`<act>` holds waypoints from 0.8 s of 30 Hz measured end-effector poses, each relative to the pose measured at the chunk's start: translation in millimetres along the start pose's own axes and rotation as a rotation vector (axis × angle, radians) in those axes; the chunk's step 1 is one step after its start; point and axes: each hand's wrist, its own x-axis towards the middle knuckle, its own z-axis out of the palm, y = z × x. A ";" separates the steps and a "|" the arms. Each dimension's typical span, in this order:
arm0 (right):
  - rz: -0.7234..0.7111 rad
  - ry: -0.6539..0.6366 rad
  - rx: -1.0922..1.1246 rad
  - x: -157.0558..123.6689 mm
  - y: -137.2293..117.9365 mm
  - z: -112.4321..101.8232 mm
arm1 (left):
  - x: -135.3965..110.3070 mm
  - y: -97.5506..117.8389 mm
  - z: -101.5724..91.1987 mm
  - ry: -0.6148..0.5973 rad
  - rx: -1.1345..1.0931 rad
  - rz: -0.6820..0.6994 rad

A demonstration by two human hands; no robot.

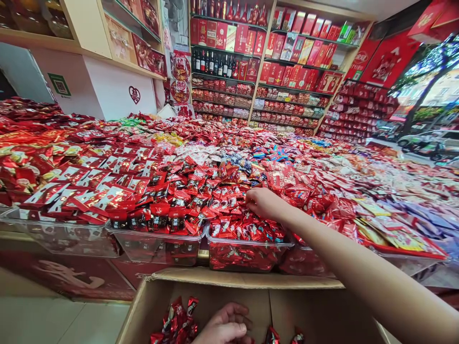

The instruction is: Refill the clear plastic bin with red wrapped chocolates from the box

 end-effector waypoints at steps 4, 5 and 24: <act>0.022 0.078 0.030 -5.6 -1.1 -6.0 | 0.2 -0.2 -0.4 -0.005 -0.004 -0.005; 0.017 0.108 0.052 -8.1 -1.6 -6.7 | 0.1 -0.1 -0.3 -0.006 -0.006 -0.005; 0.037 -0.009 0.082 -7.4 -2.5 -4.7 | 0.3 -1.5 -0.3 -0.008 -0.012 0.020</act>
